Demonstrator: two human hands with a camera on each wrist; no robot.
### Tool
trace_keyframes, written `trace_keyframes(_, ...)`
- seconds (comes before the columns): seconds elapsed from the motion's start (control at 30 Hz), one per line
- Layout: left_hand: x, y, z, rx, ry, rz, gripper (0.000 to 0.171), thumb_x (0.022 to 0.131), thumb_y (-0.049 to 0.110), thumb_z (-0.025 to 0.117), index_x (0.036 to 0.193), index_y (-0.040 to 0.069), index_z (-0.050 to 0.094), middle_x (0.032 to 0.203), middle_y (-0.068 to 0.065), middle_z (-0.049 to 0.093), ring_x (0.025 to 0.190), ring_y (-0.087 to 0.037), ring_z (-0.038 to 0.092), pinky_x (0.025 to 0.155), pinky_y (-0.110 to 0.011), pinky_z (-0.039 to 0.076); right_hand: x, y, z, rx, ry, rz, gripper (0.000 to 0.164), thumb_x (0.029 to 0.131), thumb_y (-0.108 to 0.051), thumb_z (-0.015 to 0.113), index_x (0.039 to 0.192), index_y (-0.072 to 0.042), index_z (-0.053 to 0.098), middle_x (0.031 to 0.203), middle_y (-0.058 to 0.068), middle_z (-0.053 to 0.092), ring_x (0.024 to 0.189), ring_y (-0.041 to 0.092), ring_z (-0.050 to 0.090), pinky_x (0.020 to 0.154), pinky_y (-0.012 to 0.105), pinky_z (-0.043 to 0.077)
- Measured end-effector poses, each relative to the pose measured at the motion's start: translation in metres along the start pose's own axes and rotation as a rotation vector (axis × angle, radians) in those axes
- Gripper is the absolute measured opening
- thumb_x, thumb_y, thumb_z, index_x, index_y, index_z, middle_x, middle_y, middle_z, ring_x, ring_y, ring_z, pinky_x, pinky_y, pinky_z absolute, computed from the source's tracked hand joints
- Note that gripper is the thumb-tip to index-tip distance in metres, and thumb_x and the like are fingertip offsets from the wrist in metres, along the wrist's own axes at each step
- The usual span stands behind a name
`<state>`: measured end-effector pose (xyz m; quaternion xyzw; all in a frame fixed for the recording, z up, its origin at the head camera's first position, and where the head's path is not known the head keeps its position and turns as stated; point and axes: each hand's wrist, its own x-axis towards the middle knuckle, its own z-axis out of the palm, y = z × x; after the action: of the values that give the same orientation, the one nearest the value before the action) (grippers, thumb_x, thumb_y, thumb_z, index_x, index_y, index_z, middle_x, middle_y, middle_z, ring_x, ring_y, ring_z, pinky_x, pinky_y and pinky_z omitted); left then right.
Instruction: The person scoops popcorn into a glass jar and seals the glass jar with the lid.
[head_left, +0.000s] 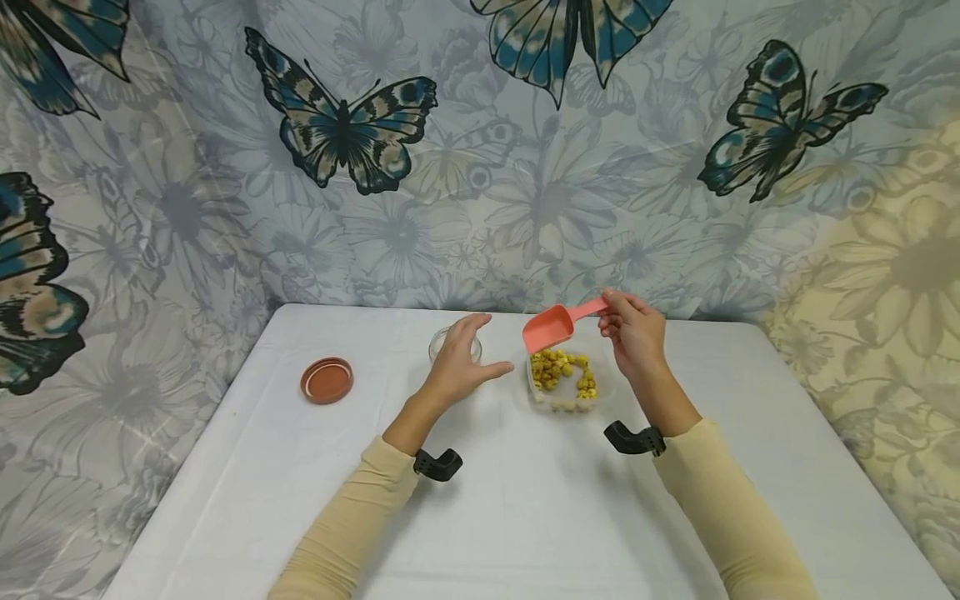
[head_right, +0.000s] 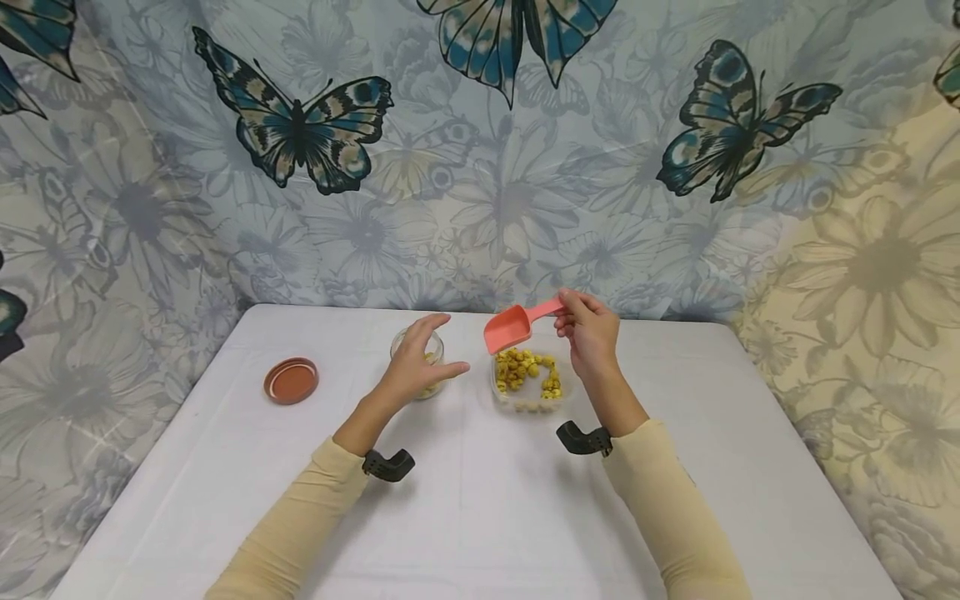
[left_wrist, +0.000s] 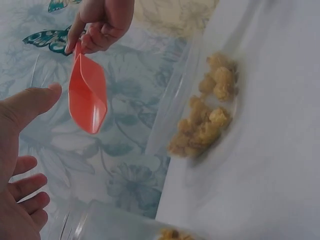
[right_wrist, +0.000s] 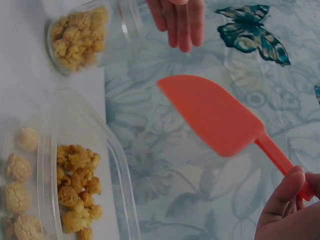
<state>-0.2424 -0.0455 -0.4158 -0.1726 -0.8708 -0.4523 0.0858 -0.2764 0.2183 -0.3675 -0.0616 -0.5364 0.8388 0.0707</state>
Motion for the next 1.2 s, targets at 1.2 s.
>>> trace_keyframes(1.2,-0.005,0.002,0.054,-0.062,-0.144,-0.022,0.078,0.082,0.039,0.077,0.146,0.012,0.041,0.152,-0.008,0.038,0.143,-0.026,0.036,0.115,-0.045,0.037,0.006,-0.003,-0.033,-0.132,0.184,-0.110,0.008,0.088,-0.006,0.070,0.080,-0.006,0.071,0.055,0.001,0.063,0.041,0.009,0.051,0.038,0.016,0.044)
